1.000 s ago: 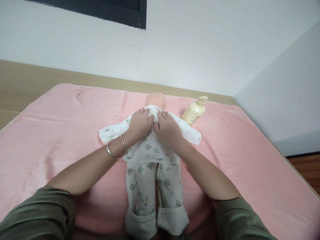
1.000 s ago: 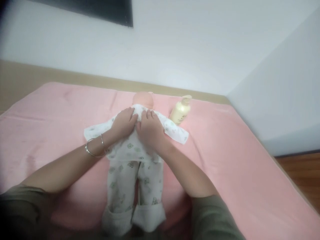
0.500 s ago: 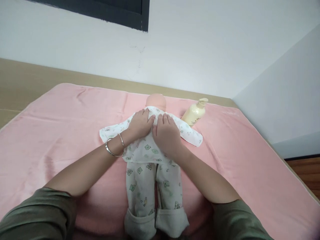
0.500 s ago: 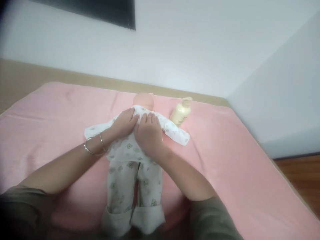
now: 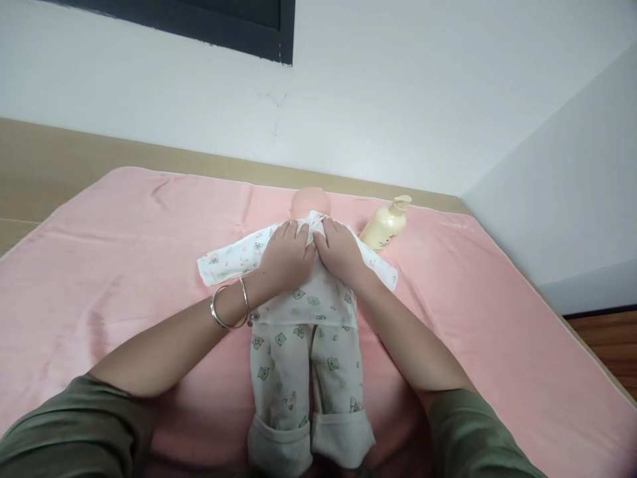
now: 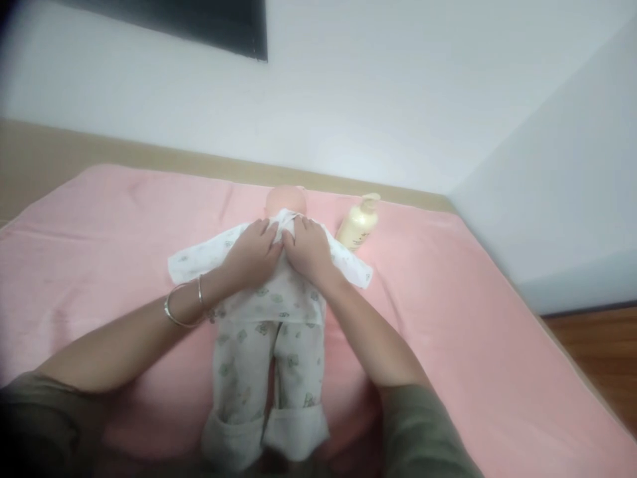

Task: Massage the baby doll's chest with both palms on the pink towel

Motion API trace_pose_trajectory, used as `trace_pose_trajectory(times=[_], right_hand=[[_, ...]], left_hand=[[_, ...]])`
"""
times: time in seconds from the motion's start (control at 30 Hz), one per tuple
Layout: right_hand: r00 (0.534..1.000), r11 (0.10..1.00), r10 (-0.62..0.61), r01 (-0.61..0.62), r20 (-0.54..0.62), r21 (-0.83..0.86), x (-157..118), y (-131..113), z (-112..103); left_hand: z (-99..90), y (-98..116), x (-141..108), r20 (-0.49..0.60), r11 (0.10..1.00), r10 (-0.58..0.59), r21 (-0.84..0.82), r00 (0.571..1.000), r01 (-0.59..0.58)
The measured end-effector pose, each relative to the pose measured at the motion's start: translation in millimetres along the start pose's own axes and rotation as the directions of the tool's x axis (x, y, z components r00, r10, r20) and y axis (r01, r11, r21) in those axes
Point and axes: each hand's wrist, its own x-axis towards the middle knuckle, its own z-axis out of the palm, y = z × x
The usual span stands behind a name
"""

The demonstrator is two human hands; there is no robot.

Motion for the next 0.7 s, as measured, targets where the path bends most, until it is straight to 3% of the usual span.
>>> trace_pose_trajectory(times=[0.1, 0.2, 0.27, 0.37, 0.57, 0.7], right_hand=[[0.999, 0.997, -0.032, 0.032, 0.010, -0.068, -14, -16, -4], [0.998, 0.991, -0.063, 0.060, -0.024, -0.117, -27, -31, -6], [0.996, 0.990, -0.079, 0.075, -0.033, -0.119, -30, -33, -5], [0.997, 0.996, -0.077, 0.077, 0.005, -0.050, -20, -23, -4], [0.997, 0.996, 0.028, -0.034, 0.075, 0.078, 8, 6, -7], [0.999, 0.998, -0.006, 0.009, 0.051, -0.059, -4, -9, -10]], left_hand=[[-2.9, -15, 12, 0.140, 0.996, 0.004, 0.085, 0.990, -0.016], [-5.9, -27, 24, 0.195, 0.979, -0.201, 0.020, 0.960, 0.201], [-6.6, -27, 27, 0.196, 0.960, -0.276, 0.005, 0.941, 0.280], [-6.3, -18, 22, 0.155, 0.973, -0.225, 0.080, 0.962, 0.215], [-6.5, 4, 3, 0.030, 0.981, -0.094, 0.176, 0.995, 0.087], [-6.1, -4, 9, 0.108, 0.984, -0.091, 0.162, 0.990, 0.073]])
